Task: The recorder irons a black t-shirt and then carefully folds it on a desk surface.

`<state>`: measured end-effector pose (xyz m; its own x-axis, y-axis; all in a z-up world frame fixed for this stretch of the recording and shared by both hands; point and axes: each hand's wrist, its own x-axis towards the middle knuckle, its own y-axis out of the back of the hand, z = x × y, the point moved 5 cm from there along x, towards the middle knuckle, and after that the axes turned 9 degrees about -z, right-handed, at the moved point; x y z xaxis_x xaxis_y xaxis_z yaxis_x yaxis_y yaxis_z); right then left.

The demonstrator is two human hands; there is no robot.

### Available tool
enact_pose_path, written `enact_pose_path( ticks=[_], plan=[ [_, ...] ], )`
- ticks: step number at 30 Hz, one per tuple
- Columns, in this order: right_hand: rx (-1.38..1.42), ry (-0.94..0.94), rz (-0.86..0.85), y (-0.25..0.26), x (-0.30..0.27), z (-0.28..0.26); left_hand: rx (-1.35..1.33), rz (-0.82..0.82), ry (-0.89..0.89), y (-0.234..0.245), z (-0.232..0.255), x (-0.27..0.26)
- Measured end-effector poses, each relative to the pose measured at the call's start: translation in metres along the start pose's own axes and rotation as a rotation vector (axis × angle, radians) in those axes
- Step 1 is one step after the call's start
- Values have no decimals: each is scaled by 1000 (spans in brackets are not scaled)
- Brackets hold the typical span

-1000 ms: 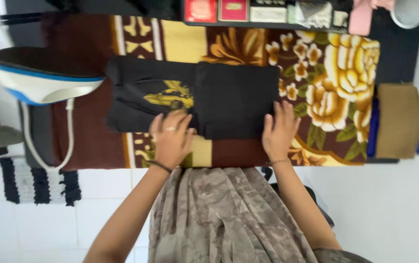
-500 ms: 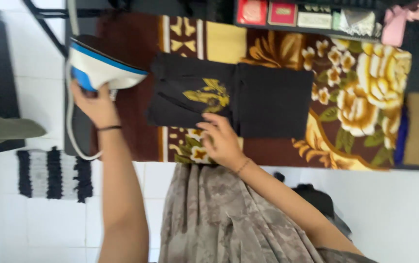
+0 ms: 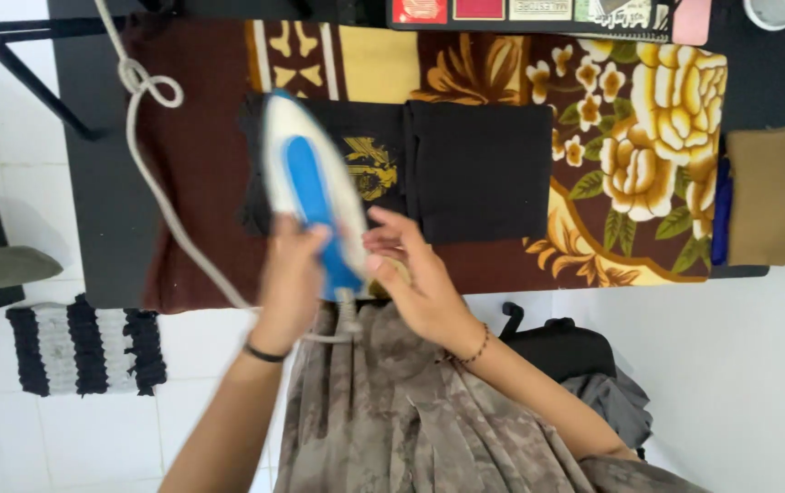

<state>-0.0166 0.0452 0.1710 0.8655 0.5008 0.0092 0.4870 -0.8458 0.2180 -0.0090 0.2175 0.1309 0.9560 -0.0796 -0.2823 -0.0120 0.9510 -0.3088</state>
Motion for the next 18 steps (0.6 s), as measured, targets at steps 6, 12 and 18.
enact_pose_path(
  ticks=[6, 12, 18],
  plan=[
    [203, -316, 268, 67, -31, 65, -263, -252, 60, -124, -72, 27],
    [391, -513, 582, 135, -36, 107, 479, 142, -272, -113, -117, 120],
    [209, -579, 449, 133, -17, 136, 809, 283, -179, -65, -162, 151]
  ],
)
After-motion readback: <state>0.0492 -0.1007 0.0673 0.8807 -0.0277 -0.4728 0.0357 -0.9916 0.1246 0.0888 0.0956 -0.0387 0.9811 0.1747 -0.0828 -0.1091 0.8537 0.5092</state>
